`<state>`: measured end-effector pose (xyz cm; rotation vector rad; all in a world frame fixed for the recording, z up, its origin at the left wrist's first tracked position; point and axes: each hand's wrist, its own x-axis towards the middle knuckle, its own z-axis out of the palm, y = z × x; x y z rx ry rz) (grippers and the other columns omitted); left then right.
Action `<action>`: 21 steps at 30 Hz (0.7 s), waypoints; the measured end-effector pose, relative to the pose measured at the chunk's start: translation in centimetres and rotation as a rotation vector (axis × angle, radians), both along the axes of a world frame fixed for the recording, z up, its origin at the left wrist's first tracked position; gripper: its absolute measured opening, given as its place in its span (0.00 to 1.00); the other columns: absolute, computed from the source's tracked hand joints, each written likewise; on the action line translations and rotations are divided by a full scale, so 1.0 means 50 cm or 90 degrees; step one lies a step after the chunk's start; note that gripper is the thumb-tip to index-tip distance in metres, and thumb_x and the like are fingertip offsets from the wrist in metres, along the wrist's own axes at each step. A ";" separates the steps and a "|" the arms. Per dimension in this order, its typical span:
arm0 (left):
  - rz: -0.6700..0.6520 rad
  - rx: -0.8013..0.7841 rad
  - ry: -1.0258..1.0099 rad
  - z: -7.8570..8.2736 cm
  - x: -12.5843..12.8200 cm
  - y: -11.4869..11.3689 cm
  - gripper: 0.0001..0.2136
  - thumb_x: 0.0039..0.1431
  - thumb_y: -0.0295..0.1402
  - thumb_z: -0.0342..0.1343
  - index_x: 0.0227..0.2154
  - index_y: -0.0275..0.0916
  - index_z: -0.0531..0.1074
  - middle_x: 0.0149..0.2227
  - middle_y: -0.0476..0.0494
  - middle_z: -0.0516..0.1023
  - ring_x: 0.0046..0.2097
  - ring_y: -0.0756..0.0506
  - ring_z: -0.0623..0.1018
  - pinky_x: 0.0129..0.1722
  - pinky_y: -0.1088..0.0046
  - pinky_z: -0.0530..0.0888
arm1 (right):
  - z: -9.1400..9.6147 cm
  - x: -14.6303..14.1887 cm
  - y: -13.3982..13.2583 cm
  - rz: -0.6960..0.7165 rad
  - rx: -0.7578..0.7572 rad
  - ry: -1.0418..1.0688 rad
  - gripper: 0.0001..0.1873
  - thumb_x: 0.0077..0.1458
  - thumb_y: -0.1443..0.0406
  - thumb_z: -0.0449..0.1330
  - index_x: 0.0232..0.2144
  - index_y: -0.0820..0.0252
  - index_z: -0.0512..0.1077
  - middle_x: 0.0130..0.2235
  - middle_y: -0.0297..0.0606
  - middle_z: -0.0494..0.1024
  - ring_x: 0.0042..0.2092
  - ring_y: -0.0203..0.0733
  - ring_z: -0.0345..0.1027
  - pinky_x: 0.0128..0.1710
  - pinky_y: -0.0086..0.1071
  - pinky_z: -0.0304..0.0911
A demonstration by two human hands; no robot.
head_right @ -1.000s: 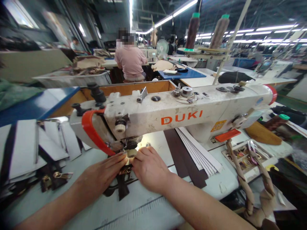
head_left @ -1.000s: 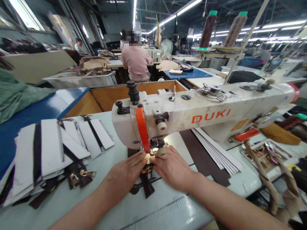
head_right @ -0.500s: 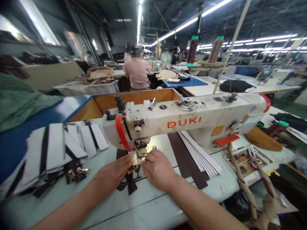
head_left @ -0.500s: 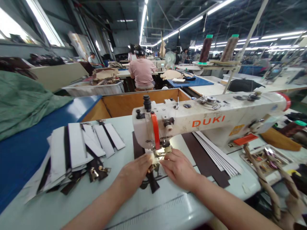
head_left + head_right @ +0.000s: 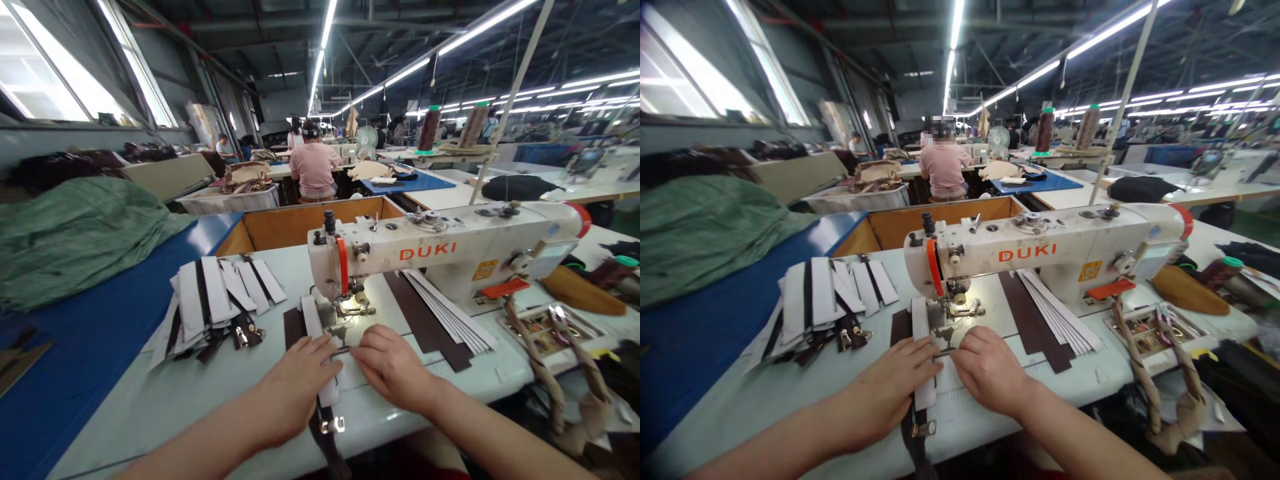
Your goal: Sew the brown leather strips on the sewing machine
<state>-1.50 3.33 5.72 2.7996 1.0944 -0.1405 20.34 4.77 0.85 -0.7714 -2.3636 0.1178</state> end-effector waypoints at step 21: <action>0.477 -0.449 -0.723 0.122 -0.004 -0.037 0.16 0.39 0.38 0.65 0.25 0.40 0.62 0.24 0.53 0.73 0.26 0.49 0.72 0.26 0.76 0.65 | 0.079 -0.049 -0.160 0.138 -0.577 0.392 0.28 0.54 0.61 0.62 0.57 0.51 0.64 0.54 0.40 0.71 0.55 0.50 0.65 0.54 0.42 0.61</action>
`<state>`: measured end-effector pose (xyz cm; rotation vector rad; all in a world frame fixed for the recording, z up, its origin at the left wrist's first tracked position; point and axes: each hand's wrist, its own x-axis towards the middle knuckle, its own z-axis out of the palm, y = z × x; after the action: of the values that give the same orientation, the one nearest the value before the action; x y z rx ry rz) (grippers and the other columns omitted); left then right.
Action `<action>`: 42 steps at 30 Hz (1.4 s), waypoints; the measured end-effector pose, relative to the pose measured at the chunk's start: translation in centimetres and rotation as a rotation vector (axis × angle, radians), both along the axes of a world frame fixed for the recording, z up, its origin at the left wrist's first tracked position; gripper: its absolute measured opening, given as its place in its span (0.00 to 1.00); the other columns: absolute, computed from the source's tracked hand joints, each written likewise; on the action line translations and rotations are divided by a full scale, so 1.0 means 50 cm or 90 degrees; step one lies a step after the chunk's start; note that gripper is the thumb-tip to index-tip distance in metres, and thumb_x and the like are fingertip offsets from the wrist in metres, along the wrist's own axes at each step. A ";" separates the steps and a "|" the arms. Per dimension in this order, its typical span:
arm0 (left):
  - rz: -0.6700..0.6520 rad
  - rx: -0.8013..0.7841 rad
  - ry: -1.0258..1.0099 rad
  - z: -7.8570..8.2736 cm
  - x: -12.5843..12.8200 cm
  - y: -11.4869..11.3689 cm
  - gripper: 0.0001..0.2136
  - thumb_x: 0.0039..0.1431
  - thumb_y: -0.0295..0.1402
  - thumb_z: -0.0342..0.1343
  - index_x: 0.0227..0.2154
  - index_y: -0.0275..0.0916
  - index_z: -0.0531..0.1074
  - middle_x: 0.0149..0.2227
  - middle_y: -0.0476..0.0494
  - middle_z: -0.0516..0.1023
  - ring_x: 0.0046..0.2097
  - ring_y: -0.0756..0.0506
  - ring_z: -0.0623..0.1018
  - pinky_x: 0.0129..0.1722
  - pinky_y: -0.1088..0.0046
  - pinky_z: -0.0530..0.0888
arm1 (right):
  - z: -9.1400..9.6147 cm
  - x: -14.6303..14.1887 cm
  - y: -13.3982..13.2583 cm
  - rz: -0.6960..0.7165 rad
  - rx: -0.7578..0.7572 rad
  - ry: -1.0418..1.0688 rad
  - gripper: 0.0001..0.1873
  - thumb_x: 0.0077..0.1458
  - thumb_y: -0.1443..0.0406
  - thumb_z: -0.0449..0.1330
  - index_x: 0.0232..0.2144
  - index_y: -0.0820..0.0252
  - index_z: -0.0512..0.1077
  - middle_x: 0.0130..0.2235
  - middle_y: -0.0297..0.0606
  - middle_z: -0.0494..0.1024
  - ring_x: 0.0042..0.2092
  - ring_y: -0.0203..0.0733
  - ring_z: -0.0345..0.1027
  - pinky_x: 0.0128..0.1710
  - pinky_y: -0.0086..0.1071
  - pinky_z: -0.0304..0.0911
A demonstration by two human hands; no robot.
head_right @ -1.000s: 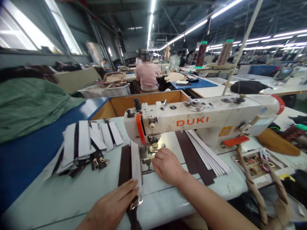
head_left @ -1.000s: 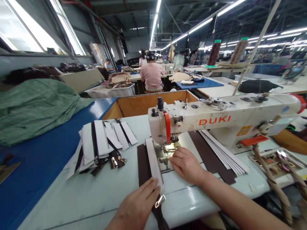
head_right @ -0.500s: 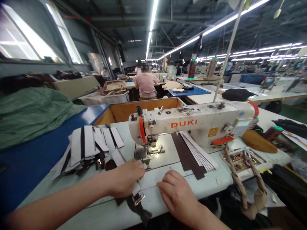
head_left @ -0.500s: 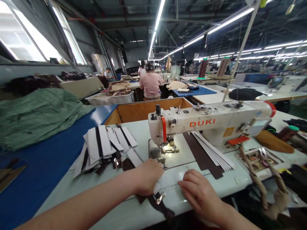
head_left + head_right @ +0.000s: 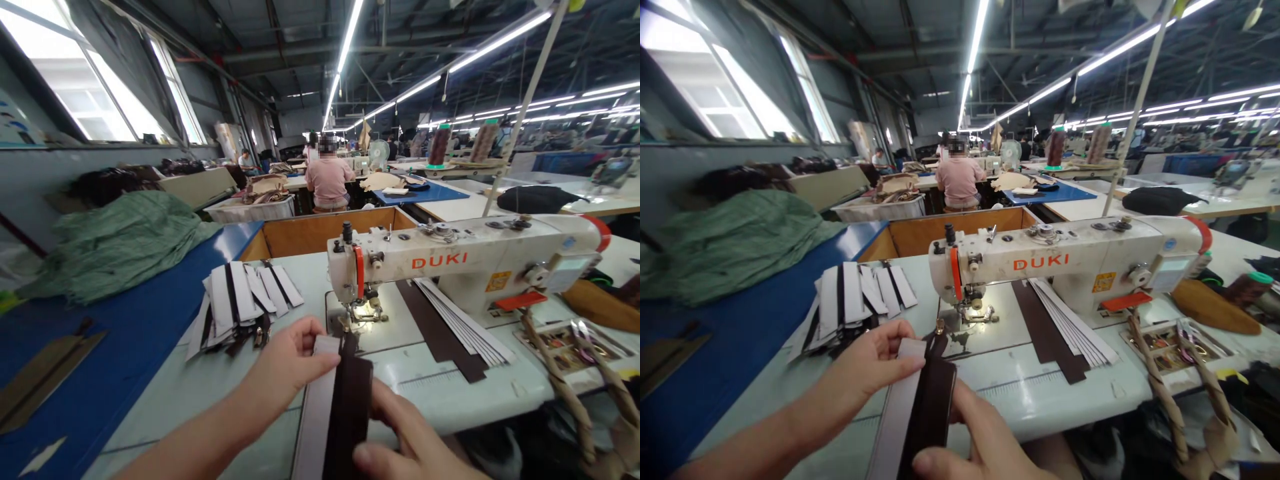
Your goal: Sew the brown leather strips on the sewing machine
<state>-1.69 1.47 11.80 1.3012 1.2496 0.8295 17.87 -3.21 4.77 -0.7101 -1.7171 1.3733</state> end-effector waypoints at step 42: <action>0.186 0.359 0.431 -0.224 -0.086 0.205 0.16 0.48 0.42 0.51 0.38 0.40 0.72 0.49 0.38 0.74 0.55 0.35 0.70 0.57 0.54 0.63 | -0.036 0.148 0.193 -0.386 0.185 -0.926 0.10 0.50 0.76 0.55 0.36 0.64 0.66 0.38 0.51 0.73 0.41 0.51 0.69 0.37 0.36 0.63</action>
<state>-6.00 11.70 0.59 1.9882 1.8478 1.0362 25.26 6.43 2.97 -2.1148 -2.2638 -0.0109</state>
